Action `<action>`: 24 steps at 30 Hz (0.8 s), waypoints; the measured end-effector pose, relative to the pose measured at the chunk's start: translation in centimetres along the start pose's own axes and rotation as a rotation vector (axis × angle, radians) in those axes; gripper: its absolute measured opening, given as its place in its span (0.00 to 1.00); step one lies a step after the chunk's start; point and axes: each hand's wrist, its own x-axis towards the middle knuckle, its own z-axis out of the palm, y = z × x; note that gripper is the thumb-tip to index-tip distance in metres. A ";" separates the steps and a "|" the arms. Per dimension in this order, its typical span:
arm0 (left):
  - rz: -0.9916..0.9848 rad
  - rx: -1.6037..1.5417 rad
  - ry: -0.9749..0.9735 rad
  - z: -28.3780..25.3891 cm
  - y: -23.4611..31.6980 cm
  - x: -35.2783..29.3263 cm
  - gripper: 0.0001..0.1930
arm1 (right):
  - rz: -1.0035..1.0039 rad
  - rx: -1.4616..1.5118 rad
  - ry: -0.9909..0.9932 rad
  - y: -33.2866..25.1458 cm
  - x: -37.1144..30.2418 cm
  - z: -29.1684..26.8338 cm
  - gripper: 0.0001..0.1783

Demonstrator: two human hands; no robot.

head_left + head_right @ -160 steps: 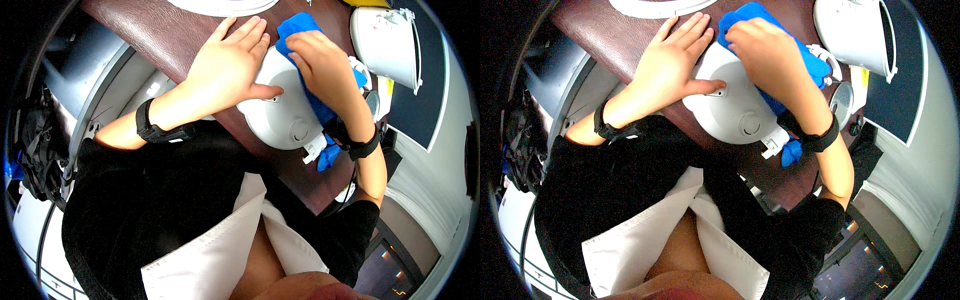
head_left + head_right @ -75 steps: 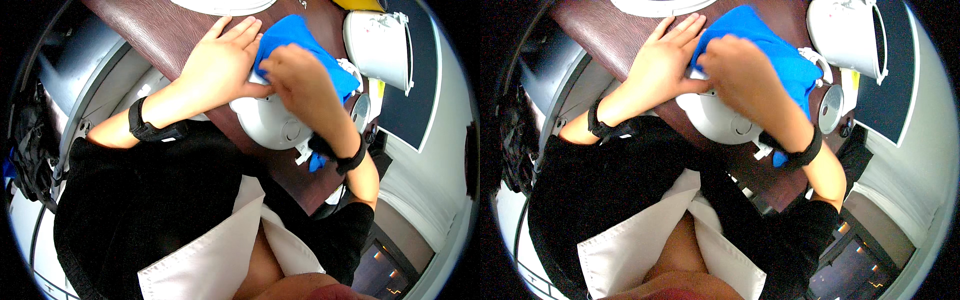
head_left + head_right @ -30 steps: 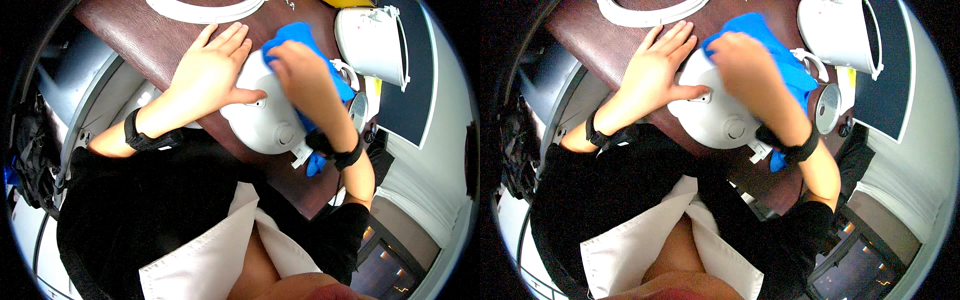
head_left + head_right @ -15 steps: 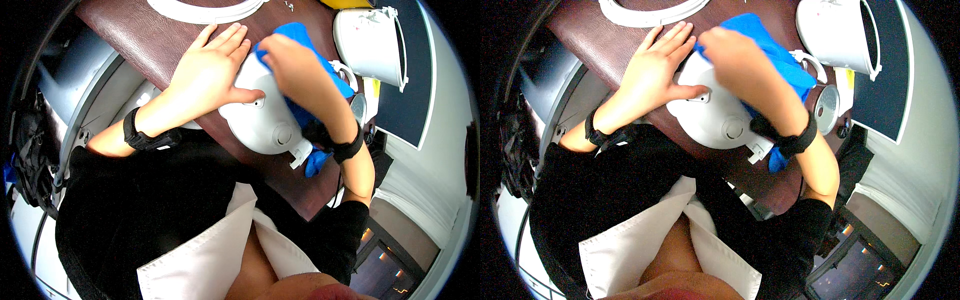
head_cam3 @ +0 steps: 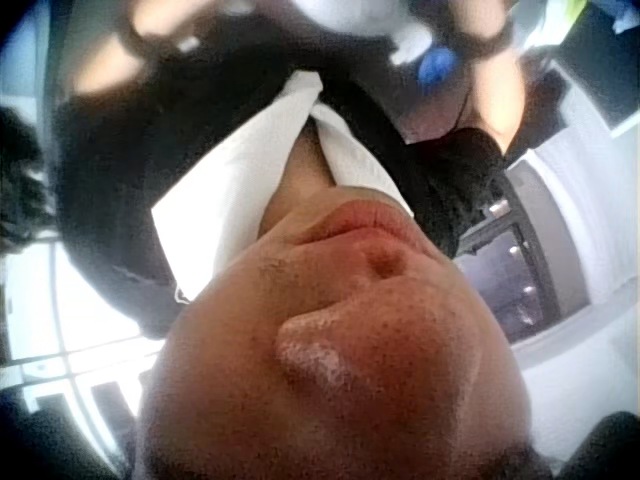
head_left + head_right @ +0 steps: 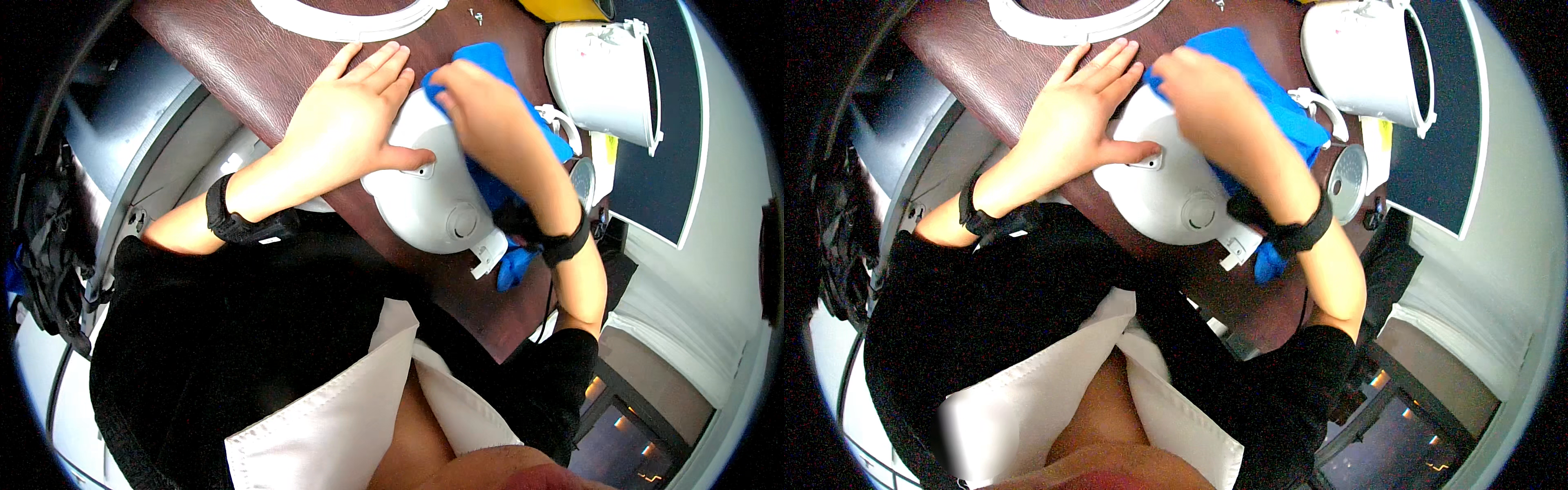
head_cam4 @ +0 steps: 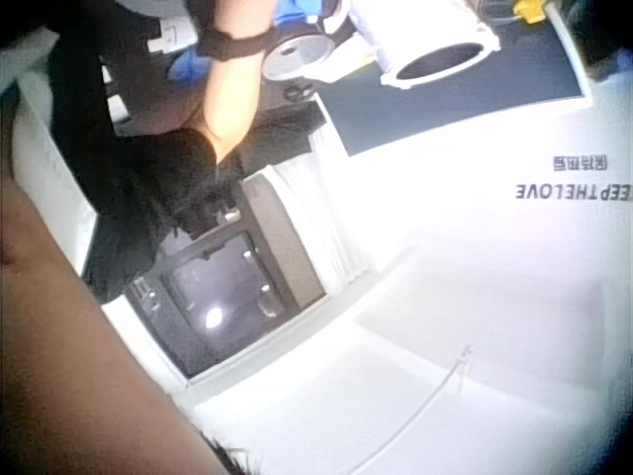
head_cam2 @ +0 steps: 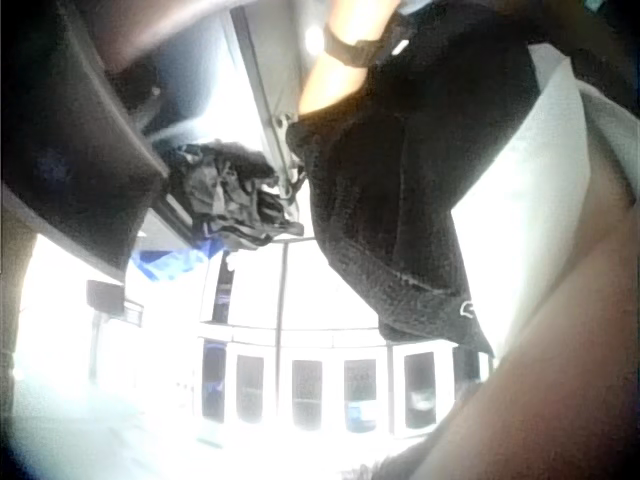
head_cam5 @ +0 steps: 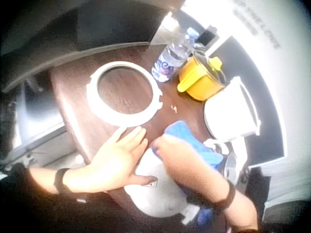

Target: The person cleans a white circular appliance part with a blue cloth, then attaches a mounting bracket and secures it with screws using a screwdriver. The person handles the part, bracket, screws, and screwdriver on a wooden table.

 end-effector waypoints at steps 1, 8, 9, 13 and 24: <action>0.001 -0.007 0.005 0.1 -0.1 0.0 0.45 | 0.019 0.039 -0.033 -1.0 0.1 0.0 0.08; 0.002 -0.003 0.006 -0.3 0.0 0.2 0.44 | 0.284 0.030 0.019 4.5 -2.7 -0.7 0.10; 0.003 -0.002 -0.003 -0.3 0.1 0.2 0.44 | 0.336 0.016 0.012 3.8 -3.0 -0.5 0.10; 0.019 0.003 -0.019 -0.1 0.2 0.4 0.45 | 0.044 0.086 0.010 0.1 -1.5 -0.7 0.06; 0.044 0.048 -0.019 -0.3 0.7 0.6 0.45 | 0.506 0.138 0.024 6.2 -9.6 -0.5 0.10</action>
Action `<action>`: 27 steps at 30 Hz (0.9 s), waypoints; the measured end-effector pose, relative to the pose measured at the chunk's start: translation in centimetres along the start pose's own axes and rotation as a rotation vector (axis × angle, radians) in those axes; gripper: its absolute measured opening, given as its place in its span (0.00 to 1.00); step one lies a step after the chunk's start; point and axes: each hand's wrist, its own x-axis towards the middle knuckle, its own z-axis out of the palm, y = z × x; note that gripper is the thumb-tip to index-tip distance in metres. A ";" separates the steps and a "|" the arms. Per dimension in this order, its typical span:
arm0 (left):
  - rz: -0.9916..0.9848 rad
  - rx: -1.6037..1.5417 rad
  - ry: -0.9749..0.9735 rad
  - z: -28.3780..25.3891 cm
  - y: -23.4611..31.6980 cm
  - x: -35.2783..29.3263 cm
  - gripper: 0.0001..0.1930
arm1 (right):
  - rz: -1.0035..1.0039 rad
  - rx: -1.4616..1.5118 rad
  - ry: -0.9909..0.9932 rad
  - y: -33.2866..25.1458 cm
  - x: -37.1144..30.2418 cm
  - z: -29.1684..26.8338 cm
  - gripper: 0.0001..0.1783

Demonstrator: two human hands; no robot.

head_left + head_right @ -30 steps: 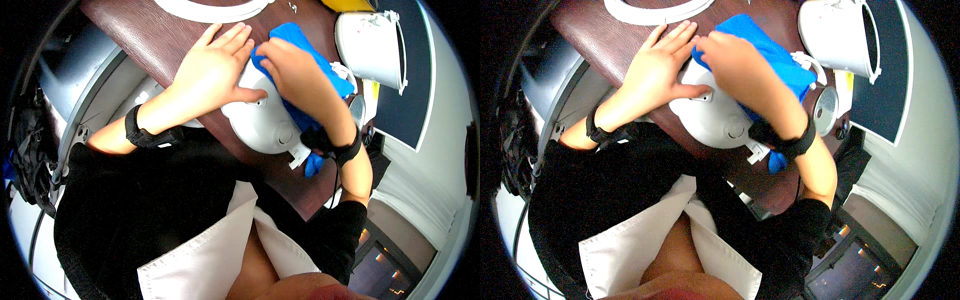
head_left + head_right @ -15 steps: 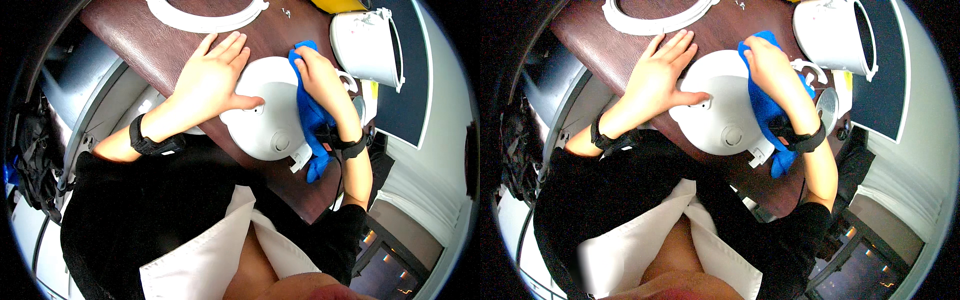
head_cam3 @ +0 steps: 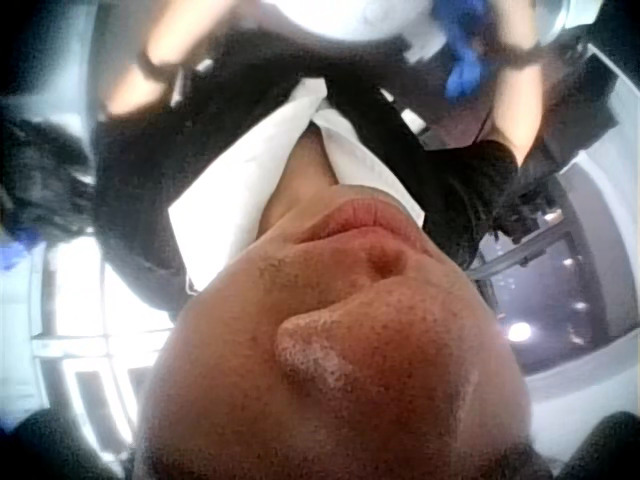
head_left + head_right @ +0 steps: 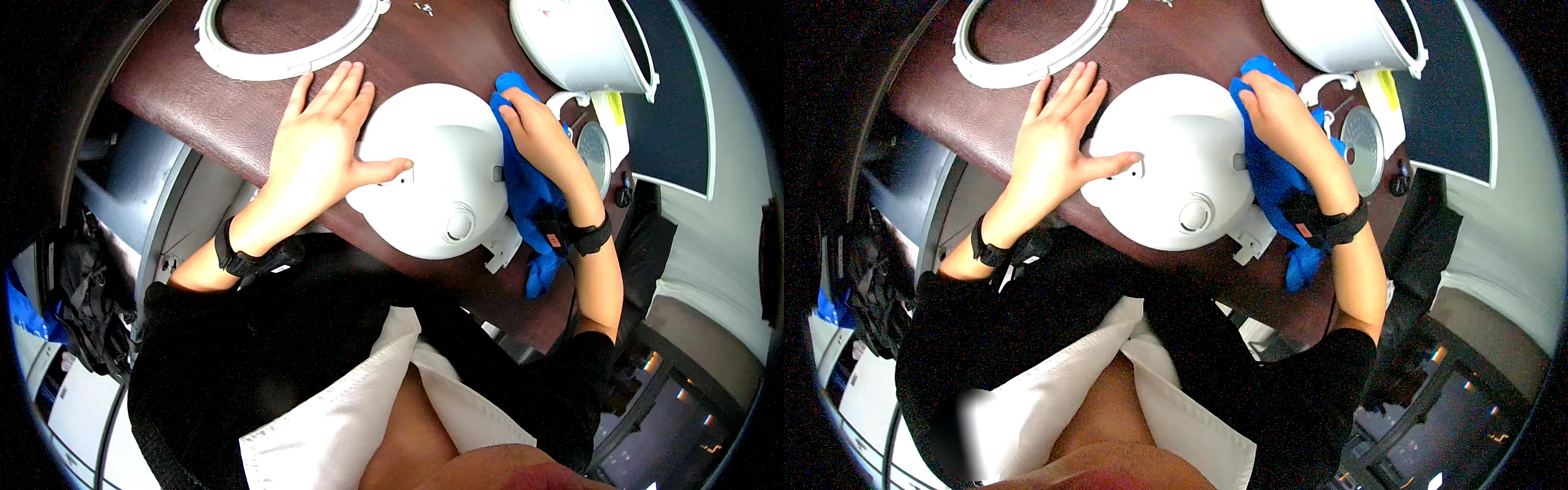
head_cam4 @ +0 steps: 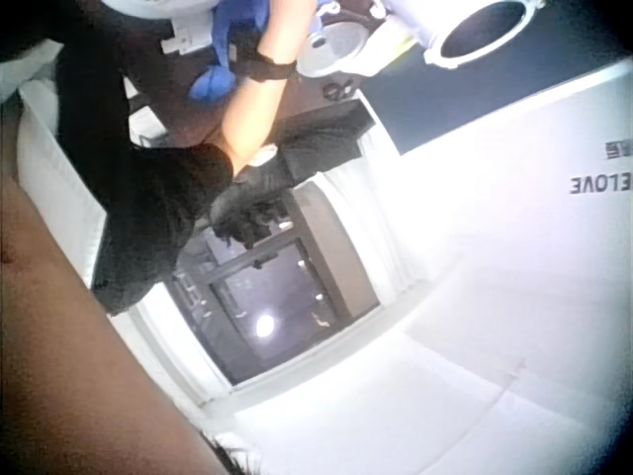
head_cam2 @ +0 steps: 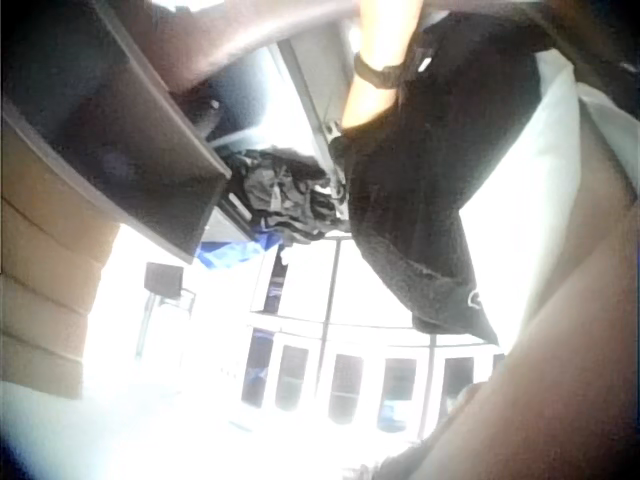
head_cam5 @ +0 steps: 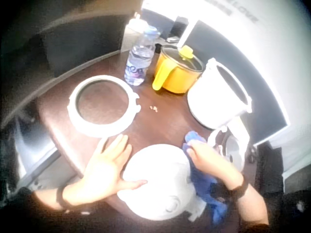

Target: The person cleans a white circular appliance part with a blue cloth, then attaches a mounting bracket and secures it with screws using a screwdriver. The person handles the part, bracket, screws, and screwdriver on a wooden table.

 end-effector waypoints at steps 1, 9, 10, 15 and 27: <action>-0.004 0.004 -0.006 0.0 0.1 0.0 0.45 | -0.002 -0.001 -0.004 -0.3 0.1 0.0 0.10; 0.000 0.023 -0.064 -0.2 0.5 0.6 0.45 | -0.230 0.044 0.080 -3.6 2.5 0.8 0.11; -0.002 0.025 -0.071 -0.3 0.6 0.7 0.45 | -0.309 0.071 0.190 -2.9 2.3 1.5 0.09; -0.007 0.030 -0.118 0.0 0.6 0.8 0.44 | 0.093 0.034 0.026 0.3 -2.1 0.5 0.13; 0.010 -0.013 -0.141 -0.2 1.1 1.0 0.43 | 0.303 0.320 0.451 2.1 -16.9 -5.0 0.14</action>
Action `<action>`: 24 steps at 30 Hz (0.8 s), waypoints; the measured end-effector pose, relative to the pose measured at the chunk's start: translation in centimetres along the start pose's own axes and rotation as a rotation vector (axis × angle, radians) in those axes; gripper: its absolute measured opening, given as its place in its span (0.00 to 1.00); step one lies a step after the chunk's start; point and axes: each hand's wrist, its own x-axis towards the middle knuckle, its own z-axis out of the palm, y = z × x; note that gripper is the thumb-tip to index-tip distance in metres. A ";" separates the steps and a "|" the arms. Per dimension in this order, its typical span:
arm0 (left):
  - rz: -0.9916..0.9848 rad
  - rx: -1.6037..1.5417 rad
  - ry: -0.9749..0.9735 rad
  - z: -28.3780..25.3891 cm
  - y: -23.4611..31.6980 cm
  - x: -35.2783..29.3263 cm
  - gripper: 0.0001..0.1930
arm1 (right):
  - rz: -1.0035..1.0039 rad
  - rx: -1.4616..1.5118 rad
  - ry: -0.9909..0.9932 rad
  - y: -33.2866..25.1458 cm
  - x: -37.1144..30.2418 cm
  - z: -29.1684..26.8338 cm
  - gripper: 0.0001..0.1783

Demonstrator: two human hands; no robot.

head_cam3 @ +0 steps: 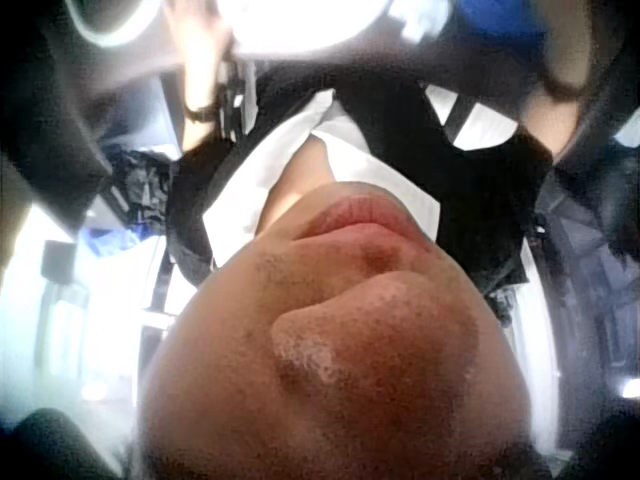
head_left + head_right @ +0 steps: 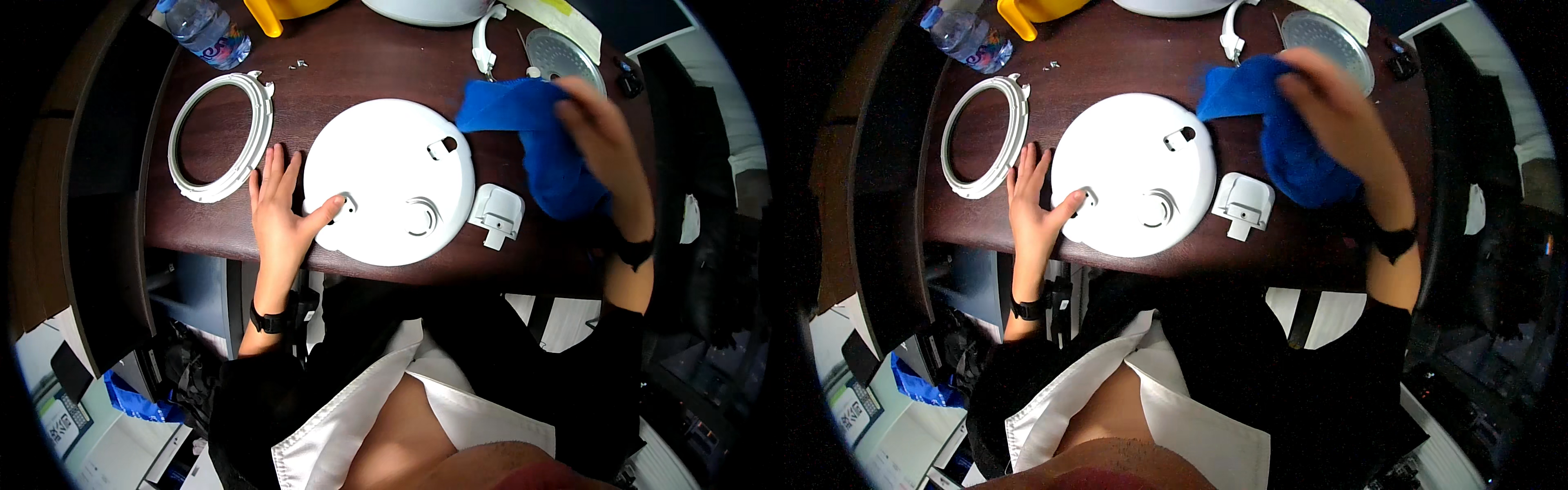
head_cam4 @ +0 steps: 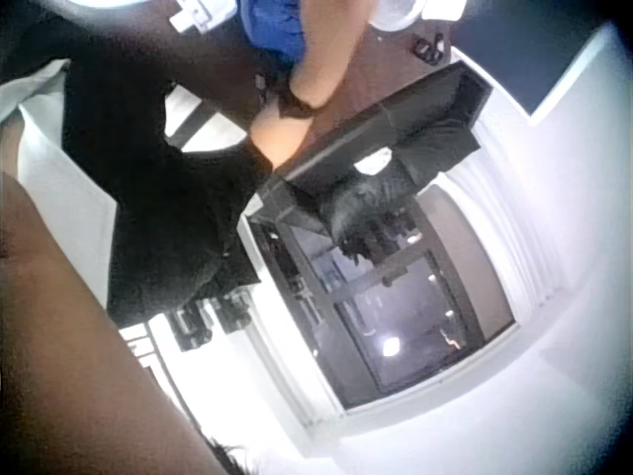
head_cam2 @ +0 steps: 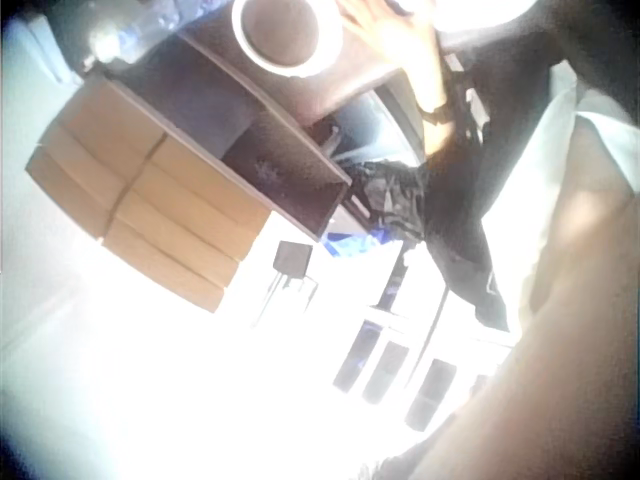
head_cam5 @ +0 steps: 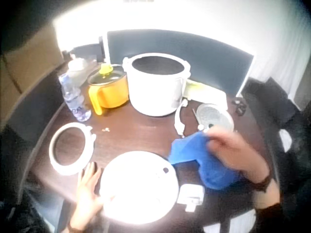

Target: The person cleans a white circular appliance part with a blue cloth, then attaches a mounting bracket and secures it with screws using a screwdriver. The person handles the part, bracket, screws, and screwdriver on a wooden table.

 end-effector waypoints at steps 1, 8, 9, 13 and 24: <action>0.011 -0.012 -0.002 -0.2 0.2 0.1 0.42 | 0.075 0.114 0.104 0.6 -1.1 -1.3 0.15; -0.025 -0.115 0.007 -0.6 2.1 0.8 0.31 | 0.042 0.614 0.718 3.3 -8.3 -10.2 0.16; -0.046 -0.128 0.014 -0.6 2.3 1.1 0.31 | 0.038 0.628 0.782 4.1 -9.3 -11.6 0.16; -0.030 -0.002 -0.037 -0.5 3.1 2.5 0.29 | 0.207 0.672 1.188 5.6 -11.0 -15.1 0.19; 0.000 0.007 -0.091 -1.6 6.0 5.2 0.20 | 0.584 -0.016 0.635 16.0 -14.4 -14.8 0.25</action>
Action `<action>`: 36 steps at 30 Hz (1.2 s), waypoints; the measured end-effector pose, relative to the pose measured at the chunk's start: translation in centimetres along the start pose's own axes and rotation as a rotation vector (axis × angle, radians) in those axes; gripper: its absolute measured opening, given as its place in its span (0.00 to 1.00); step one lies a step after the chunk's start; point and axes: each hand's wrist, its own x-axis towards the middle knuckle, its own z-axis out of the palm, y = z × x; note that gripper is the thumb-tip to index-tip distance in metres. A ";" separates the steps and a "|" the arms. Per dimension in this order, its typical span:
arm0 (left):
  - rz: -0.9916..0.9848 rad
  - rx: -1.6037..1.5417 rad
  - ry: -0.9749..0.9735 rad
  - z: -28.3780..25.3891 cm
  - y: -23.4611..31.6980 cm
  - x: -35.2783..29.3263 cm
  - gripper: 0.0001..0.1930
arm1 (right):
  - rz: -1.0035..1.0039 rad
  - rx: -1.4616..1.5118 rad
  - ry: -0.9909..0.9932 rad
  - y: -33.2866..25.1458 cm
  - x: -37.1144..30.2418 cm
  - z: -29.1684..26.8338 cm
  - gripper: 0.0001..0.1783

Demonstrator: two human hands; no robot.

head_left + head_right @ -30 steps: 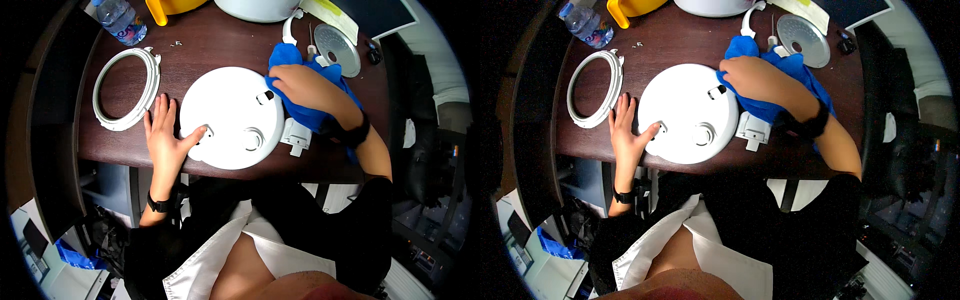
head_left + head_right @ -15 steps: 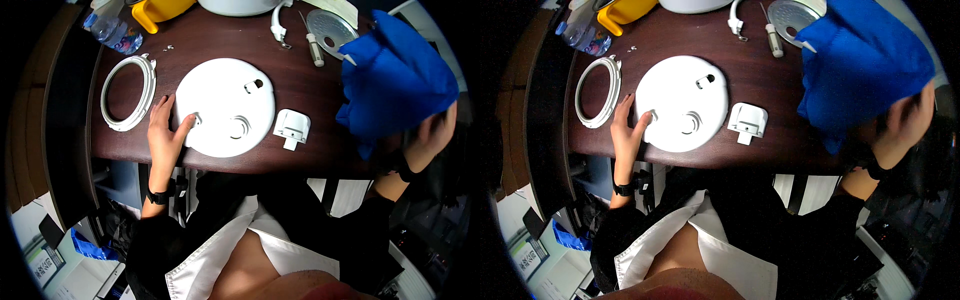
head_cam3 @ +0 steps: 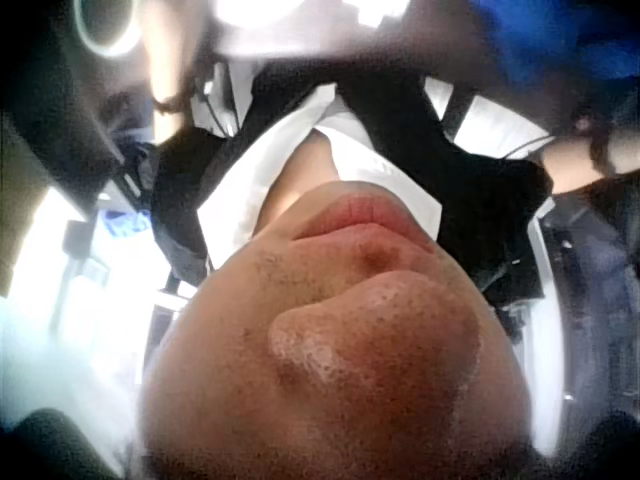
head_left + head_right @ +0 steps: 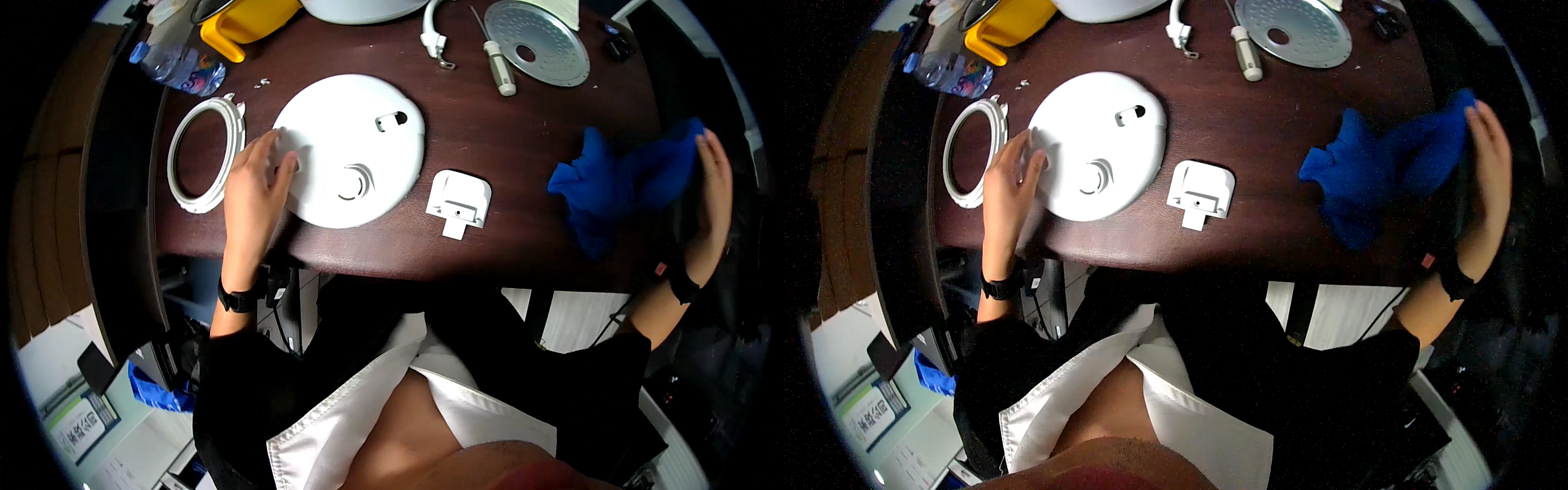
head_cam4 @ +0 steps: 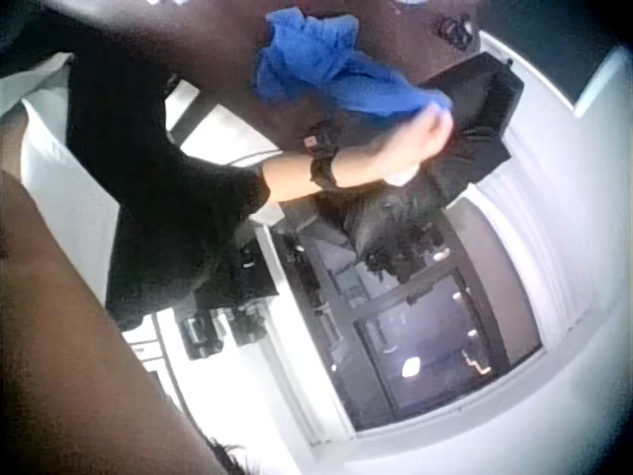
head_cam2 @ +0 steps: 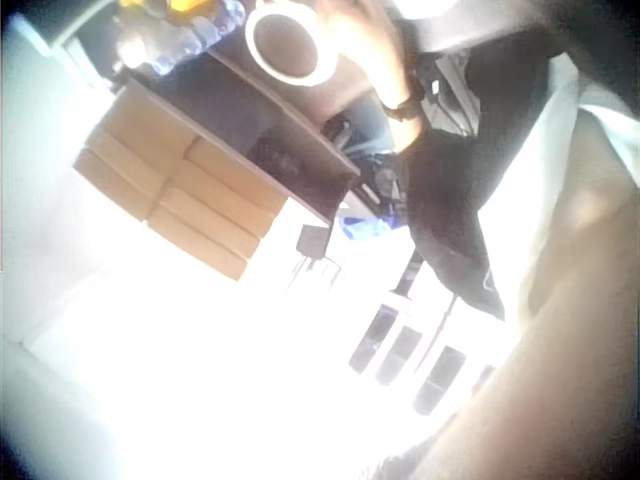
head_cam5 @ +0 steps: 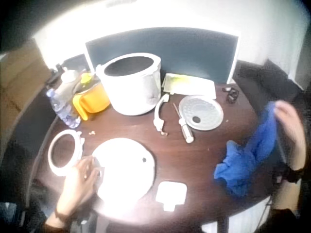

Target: The person cleans a white circular appliance part with a blue cloth, then attaches a mounting bracket and secures it with screws using a screwdriver. The person handles the part, bracket, screws, and screwdriver on a wooden table.

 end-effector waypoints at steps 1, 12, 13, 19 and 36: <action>0.036 -0.007 -0.021 0.0 0.3 0.1 0.20 | 0.016 -0.023 -0.136 0.6 -0.4 1.5 0.23; 0.308 0.148 -0.192 -0.8 3.2 -0.9 0.22 | -0.601 -0.365 -0.647 -8.5 -3.6 9.3 0.20; 0.253 0.100 -0.250 -1.1 4.1 -1.1 0.23 | -0.672 -0.364 -0.616 -8.9 -4.4 9.5 0.20; 0.408 0.013 -0.372 0.4 6.0 -2.0 0.33 | -0.937 -0.385 -0.618 -10.3 -9.5 13.2 0.25; 0.385 0.176 -0.360 0.0 3.5 -3.0 0.40 | -1.067 -0.122 -0.892 -12.5 -14.3 19.4 0.30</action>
